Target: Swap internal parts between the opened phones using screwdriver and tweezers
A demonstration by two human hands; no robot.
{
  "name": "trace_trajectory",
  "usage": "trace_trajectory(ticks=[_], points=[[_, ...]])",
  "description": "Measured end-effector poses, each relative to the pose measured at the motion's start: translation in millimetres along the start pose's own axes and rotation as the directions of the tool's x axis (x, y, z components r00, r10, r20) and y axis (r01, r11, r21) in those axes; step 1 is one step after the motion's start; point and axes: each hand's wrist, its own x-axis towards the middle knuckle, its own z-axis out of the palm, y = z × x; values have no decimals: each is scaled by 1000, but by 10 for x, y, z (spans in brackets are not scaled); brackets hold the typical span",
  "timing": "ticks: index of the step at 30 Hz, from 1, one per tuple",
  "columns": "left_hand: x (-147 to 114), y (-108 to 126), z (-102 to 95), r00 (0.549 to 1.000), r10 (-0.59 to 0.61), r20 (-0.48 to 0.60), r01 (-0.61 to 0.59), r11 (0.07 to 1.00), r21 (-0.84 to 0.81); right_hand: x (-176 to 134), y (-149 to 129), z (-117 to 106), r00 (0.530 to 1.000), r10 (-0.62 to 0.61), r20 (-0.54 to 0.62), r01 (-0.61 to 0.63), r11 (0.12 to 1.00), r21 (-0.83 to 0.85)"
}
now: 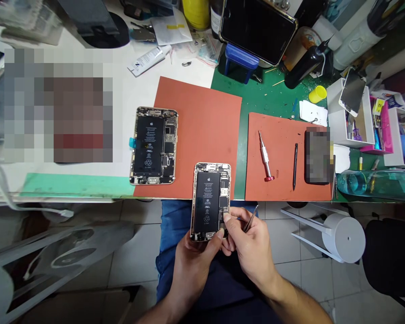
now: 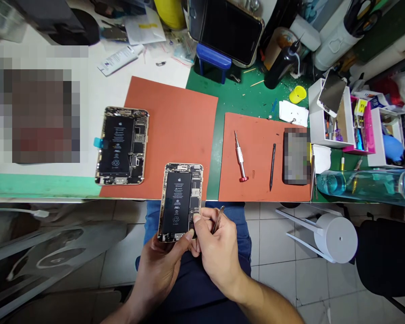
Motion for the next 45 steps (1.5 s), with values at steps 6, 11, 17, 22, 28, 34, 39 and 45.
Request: trace_trajectory(ticks=[6,11,17,22,28,34,39,45], points=[[3,83,73,999,32,21,-32,999,-28,-9,-58,-31,998,-14,64,19,996,-83],[9,112,94,999,37,31,-36,999,-36,-29,-110,-63,992,-17,123,32,992,-120],[-1,101,87,1000,10,14,-9,999,-37,-53,-96,-94,993,-24,115,40,989,-143],[-5,119,106,1000,-5,3,6,997,-75,-34,-108,-78,993,-32,117,45,992,-114],[14,143,126,1000,2,-15,-3,995,-97,-30,-92,-71,990,-49,132,62,993,-97],[1,142,116,1000,1,-14,-2,997,-78,-30,-64,-91,989,-50,136,60,996,-72],[-5,180,113,998,-60,-14,57,983,-172,-26,-100,-84,992,-53,118,62,995,-78],[56,226,104,995,-95,-44,87,984,-155,-27,-111,-98,992,-94,88,108,980,-166]])
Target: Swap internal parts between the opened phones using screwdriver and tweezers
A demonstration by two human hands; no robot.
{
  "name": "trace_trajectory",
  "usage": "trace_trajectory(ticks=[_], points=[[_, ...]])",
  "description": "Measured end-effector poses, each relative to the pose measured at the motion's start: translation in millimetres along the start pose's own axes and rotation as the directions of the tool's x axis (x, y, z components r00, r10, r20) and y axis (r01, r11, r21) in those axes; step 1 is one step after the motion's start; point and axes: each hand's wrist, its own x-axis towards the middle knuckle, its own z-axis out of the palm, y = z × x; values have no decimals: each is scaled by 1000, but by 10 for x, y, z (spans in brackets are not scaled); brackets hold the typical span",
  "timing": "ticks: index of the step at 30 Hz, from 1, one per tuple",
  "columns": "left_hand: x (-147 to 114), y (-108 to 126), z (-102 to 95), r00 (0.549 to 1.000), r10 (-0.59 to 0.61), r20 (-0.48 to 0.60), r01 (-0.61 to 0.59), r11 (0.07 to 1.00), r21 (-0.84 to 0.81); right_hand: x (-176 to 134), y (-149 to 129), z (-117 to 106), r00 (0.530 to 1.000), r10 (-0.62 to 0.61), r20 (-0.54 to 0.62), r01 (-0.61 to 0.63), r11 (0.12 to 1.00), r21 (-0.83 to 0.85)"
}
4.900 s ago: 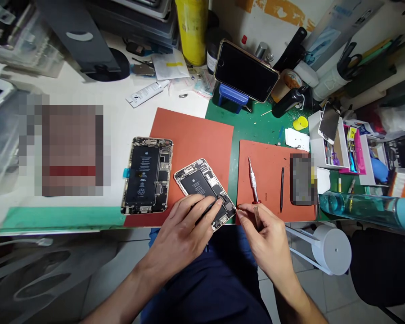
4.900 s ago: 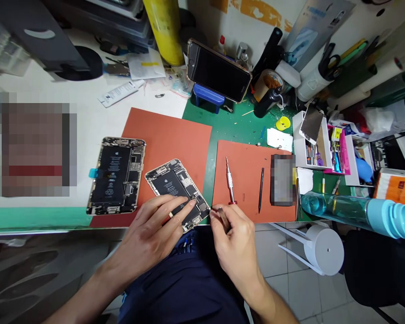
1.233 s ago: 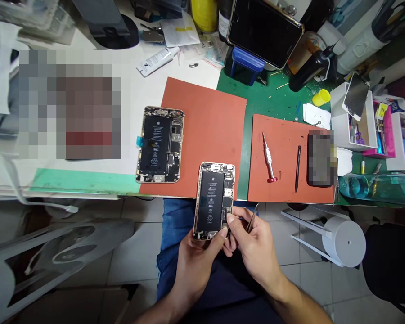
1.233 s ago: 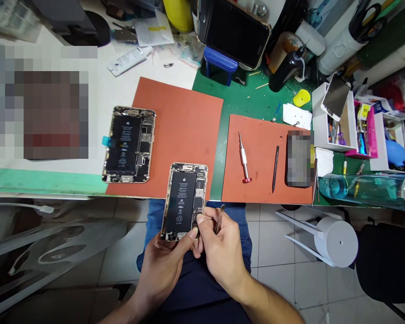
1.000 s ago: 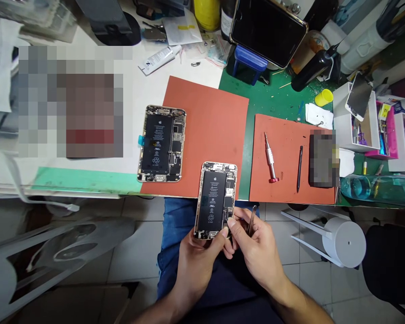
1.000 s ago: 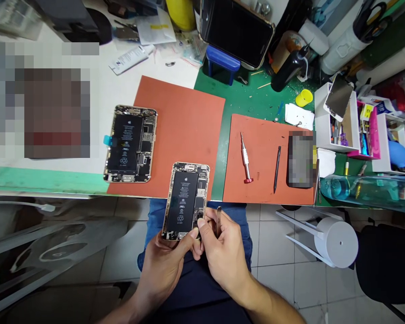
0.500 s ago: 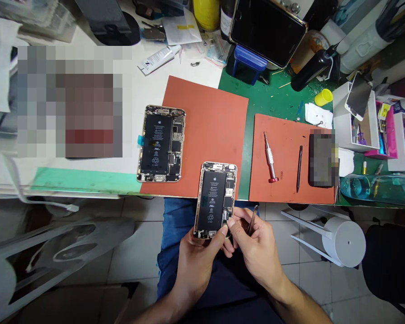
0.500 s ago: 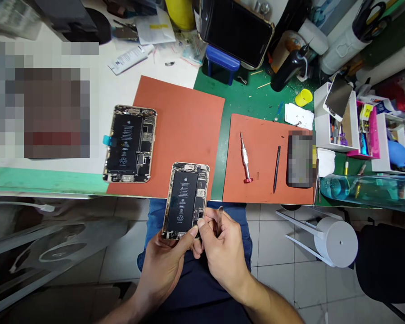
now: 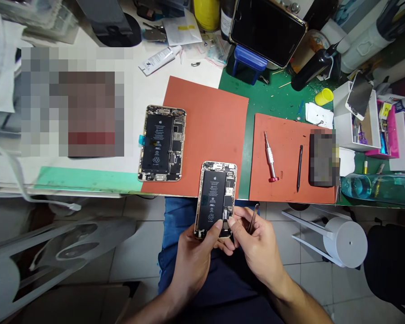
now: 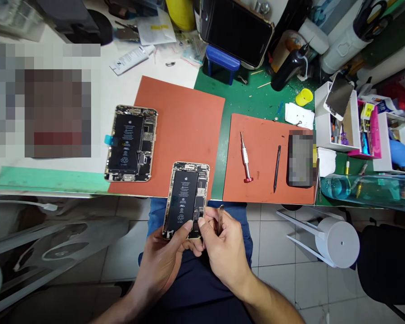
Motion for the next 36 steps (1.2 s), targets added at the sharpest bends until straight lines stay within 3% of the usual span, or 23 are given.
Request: trace_trajectory(ticks=[17,31,36], points=[[94,191,-75,995,-22,98,10,993,120,13,38,-68,1000,-5,-2,5,986,-169],[128,226,-90,992,-50,114,30,985,171,12,59,-76,1000,4,-6,-5,983,-182],[166,317,-85,978,-112,175,74,975,210,15,61,-81,1000,10,-8,-11,981,-193]])
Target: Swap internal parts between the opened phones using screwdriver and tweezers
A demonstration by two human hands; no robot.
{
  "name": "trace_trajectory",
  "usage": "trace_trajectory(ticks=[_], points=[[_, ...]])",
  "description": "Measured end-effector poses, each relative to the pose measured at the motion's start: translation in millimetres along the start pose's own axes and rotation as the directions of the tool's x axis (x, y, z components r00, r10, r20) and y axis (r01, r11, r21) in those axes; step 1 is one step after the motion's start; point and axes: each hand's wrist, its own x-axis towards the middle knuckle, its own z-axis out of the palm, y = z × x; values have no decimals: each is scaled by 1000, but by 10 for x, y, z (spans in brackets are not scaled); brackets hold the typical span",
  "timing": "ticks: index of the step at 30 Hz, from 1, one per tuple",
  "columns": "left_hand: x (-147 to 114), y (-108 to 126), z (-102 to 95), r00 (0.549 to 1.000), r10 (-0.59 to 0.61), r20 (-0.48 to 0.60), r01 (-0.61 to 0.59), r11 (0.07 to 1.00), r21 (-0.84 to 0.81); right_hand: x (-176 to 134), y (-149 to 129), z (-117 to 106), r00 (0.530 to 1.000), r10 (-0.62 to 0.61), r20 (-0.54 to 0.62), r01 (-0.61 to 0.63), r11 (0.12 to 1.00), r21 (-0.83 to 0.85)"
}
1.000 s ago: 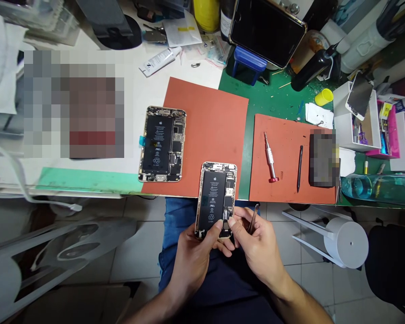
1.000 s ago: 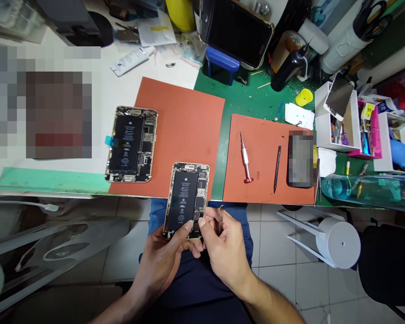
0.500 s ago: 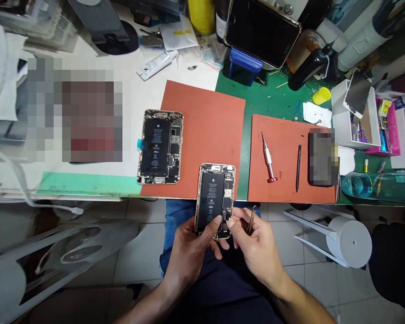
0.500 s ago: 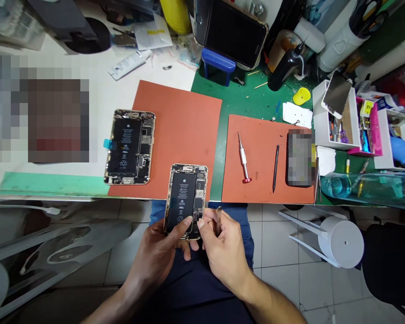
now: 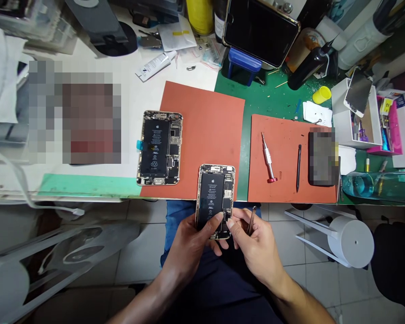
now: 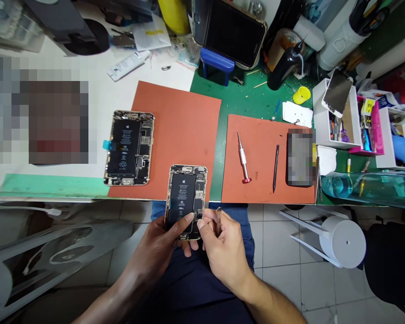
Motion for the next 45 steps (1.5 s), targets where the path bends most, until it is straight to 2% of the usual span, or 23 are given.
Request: trace_trajectory(ticks=[7,13,22,28,32,36,42,45], points=[[25,74,-22,995,-58,86,56,998,26,-5,-25,-5,999,-44,26,44,999,4],[34,151,-7,991,-89,96,91,996,-17,2,-34,-1,998,-50,40,48,998,29],[42,109,-28,991,-50,123,45,998,44,2,-15,6,999,-36,28,35,999,27],[45,72,-49,989,-48,141,43,998,36,11,-26,11,997,-79,-9,79,997,-3],[9,70,-53,998,-6,64,4,999,36,9,7,23,998,-64,-17,63,998,-9],[-35,73,-25,998,46,-44,-42,996,77,-14,91,41,995,-49,-87,50,999,15],[-24,28,34,996,44,-79,-37,995,91,-43,101,65,982,-61,-180,83,990,115],[-15,-10,29,996,67,-63,-62,995,78,-39,44,70,978,-44,-203,72,988,134]])
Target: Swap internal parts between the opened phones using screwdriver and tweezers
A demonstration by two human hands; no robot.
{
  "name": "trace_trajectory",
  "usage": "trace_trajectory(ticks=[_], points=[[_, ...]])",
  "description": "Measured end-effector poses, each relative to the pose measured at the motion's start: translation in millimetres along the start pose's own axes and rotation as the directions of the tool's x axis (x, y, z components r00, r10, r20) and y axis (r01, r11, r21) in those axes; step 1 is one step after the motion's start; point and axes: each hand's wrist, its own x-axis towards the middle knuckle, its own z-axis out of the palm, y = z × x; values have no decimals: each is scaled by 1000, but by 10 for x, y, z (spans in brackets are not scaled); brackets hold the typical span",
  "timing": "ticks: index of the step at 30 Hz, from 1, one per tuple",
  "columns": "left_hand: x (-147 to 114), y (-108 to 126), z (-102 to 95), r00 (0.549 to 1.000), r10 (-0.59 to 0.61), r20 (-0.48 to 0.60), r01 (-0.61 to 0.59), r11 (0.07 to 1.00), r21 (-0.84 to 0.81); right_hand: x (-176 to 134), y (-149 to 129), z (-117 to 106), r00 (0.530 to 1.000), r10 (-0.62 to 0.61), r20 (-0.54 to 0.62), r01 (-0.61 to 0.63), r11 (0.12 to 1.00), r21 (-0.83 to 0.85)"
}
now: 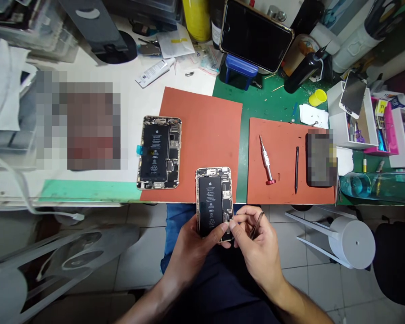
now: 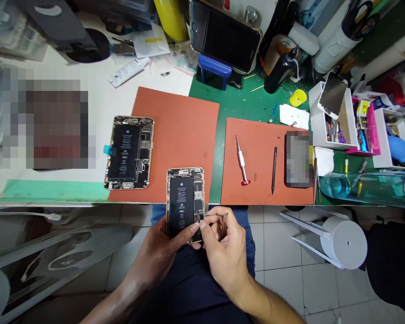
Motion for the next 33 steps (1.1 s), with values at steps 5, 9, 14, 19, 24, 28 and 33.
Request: trace_trajectory(ticks=[5,9,14,19,24,28,33], points=[[0,-63,6,1000,14,-14,-14,1000,20,35,-31,-17,1000,31,7,-31,999,35],[-5,-46,53,999,32,-43,-30,997,66,23,-18,-60,999,6,37,-5,999,-36],[-10,70,103,995,58,-79,-46,989,138,-4,-10,-33,977,-211,-18,201,953,-224],[-19,117,100,993,102,-57,-91,980,176,17,-19,42,976,-219,16,217,956,-198],[-22,90,71,993,118,-24,-109,966,234,28,-21,13,965,-262,25,261,941,-215],[-15,101,66,993,121,-8,-115,958,263,33,-16,-9,964,-264,24,263,944,-197],[-16,112,63,993,118,-11,-111,956,270,38,-31,-13,962,-264,68,272,946,-174]])
